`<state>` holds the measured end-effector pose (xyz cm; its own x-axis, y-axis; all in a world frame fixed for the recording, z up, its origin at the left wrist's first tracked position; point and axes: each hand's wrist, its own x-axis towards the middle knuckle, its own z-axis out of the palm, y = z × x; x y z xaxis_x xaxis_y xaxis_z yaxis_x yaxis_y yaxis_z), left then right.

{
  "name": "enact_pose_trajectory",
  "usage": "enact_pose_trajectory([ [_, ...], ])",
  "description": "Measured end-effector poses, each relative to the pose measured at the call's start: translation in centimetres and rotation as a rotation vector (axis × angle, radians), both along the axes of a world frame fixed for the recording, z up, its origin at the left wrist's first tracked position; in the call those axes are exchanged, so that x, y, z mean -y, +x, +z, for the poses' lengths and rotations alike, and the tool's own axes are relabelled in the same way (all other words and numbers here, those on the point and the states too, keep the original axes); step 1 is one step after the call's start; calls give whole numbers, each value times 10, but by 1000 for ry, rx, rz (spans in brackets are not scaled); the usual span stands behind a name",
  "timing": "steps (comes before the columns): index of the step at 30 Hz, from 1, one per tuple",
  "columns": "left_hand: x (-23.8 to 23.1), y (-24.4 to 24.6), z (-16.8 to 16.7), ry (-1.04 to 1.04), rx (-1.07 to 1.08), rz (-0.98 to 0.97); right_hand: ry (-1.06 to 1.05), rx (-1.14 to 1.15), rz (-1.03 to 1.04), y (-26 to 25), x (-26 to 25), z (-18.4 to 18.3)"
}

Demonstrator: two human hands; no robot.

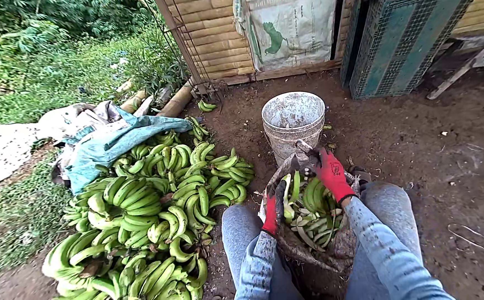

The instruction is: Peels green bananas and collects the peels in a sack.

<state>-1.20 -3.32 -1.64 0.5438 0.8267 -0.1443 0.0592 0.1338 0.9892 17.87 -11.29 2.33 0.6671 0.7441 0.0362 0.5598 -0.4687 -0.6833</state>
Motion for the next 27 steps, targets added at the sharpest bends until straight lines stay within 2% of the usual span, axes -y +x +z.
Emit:
enact_pose_trajectory([
  [1,-6,2,-1,1,11,44,48,-20,23,1,3,3],
  [3,-24,5,5,-30,107,120,129,-106,233,-17,15,2],
  [6,-37,9,16,-105,257,108,95,-198,556,-48,29,-8],
  [8,-32,2,15,-177,333,-26,-7,-70,504,-49,20,-6],
  [10,-25,-7,10,-148,182,-178,-55,84,303,-29,5,-6],
  [12,-21,-11,7,-101,31,-182,11,122,136,-8,-2,-3],
  [13,-20,-10,5,-138,74,-142,34,89,109,-6,0,1],
  [15,-26,-5,2,-202,191,-35,32,-12,169,-23,13,8],
  [17,-31,4,8,-167,250,105,17,-85,312,-52,29,4],
  [19,-34,10,15,-170,347,213,-19,-78,420,-77,37,0],
  [22,-28,9,13,-184,398,281,-166,25,411,-82,28,6],
  [24,-22,9,8,-81,286,297,-232,46,374,-69,14,3],
  [27,-7,4,14,152,-68,188,-205,14,389,-43,-5,-11],
])
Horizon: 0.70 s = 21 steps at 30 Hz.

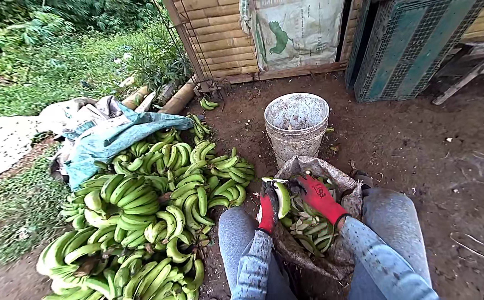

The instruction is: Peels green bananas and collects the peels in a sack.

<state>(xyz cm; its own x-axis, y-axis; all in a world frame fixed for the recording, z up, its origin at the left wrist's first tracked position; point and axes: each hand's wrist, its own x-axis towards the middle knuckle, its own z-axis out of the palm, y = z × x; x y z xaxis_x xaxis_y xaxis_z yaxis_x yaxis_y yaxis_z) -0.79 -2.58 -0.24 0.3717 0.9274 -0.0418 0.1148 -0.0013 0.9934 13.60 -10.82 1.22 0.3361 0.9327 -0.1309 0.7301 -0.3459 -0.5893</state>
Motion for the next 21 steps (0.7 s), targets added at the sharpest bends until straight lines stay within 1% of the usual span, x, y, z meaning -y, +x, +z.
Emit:
enact_pose_trajectory([
  [2,0,-7,-3,16,-213,-183,-36,-9,-13,13,-9,-8],
  [4,-3,-6,-7,-5,-310,-353,-82,-17,-90,21,-12,-12],
  [5,-2,-4,-5,-7,-337,-394,-98,-10,-154,24,-12,-12],
  [6,-1,-1,-3,-10,-328,-384,-87,-2,-206,27,-11,-11],
  [7,-2,-1,-1,-27,-292,-328,-46,-7,-224,27,-7,-8],
  [9,-12,-3,0,-73,-134,-148,106,-55,-171,11,4,0],
  [10,-18,-2,1,-136,20,-80,180,-83,-122,2,11,2],
  [12,-27,-1,3,-339,412,-25,297,-89,-35,-17,22,-6],
  [13,-31,-1,5,-440,568,1,340,-62,0,-25,24,-10],
  [14,-33,-2,6,-514,671,36,366,-22,23,-31,25,-13],
  [16,-31,-6,6,-579,748,105,362,54,30,-34,24,-10],
  [18,-27,-4,6,-597,792,129,325,115,24,-30,18,-3],
  [19,-25,-3,6,-591,804,116,289,126,24,-29,14,0],
  [21,-16,-1,7,-550,819,45,204,67,9,-28,7,6],
])
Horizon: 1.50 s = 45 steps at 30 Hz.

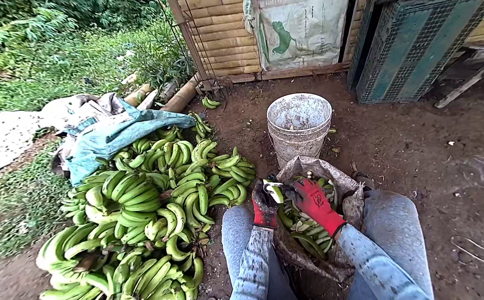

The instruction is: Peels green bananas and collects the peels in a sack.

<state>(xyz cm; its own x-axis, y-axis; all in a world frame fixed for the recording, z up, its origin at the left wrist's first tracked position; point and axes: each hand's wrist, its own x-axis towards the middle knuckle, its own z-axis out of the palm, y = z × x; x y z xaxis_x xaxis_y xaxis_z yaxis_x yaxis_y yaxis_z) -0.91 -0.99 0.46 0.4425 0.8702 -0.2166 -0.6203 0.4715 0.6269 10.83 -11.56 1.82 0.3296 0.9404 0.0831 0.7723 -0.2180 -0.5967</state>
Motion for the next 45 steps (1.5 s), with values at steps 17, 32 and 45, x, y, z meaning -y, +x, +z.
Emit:
enact_pose_trajectory([
  [17,27,8,-7,577,-916,-173,-116,-273,-262,36,-6,-26],
  [32,18,3,-11,110,-164,-257,-22,-131,-237,20,-3,-19],
  [45,-58,118,96,801,-609,85,363,-609,-518,38,5,-22],
])
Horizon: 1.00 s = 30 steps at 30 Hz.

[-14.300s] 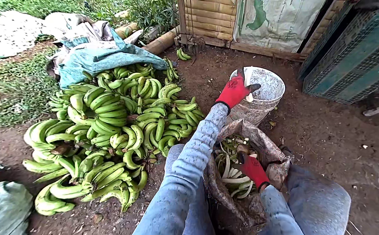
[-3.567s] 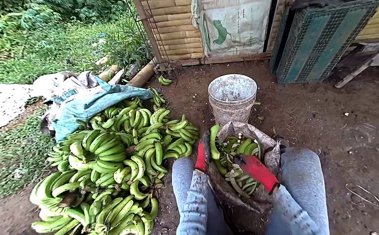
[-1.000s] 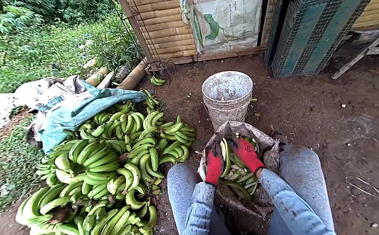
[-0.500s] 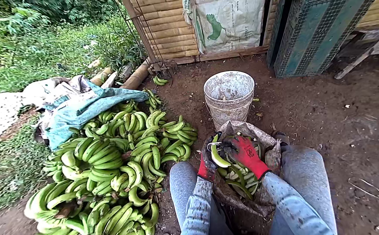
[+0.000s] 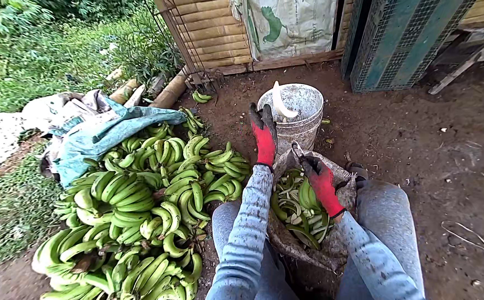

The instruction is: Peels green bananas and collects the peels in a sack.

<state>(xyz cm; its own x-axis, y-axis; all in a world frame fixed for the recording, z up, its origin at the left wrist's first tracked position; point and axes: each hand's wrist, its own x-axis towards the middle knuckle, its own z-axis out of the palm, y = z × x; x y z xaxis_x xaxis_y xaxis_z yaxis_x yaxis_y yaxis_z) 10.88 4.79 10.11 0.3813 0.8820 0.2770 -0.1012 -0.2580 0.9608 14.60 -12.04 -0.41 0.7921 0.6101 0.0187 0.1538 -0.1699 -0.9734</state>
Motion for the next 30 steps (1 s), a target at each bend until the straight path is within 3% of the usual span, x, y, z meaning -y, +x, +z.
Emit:
enact_pose_trajectory([
  [2,28,-18,-55,-33,-319,-75,56,-43,-27,3,1,0],
  [4,47,-42,-122,53,-930,-150,84,-99,-31,5,1,-2],
  [6,65,-65,-167,16,-1523,-286,63,-121,-2,5,2,-1],
  [9,73,-93,-219,5,-1756,-290,-40,-104,77,5,3,-2],
  [11,70,-94,-213,49,-1777,-276,-78,-77,105,4,3,-3],
  [16,34,-85,-170,12,-1318,-194,-125,-72,124,7,5,-2],
  [18,12,-87,-160,-85,-1216,-122,-283,-9,200,8,11,0],
  [22,0,-92,-148,-373,-671,13,-867,173,693,-11,26,4],
  [24,7,-93,-134,-414,-431,-4,-970,164,989,-41,28,-9],
  [26,11,-95,-125,-467,-232,-22,-944,82,1177,-64,28,-21],
  [28,15,-106,-101,-533,-14,-96,-888,79,1136,-52,24,-5],
  [30,20,-120,-77,-530,73,-144,-706,146,860,-19,25,26],
])
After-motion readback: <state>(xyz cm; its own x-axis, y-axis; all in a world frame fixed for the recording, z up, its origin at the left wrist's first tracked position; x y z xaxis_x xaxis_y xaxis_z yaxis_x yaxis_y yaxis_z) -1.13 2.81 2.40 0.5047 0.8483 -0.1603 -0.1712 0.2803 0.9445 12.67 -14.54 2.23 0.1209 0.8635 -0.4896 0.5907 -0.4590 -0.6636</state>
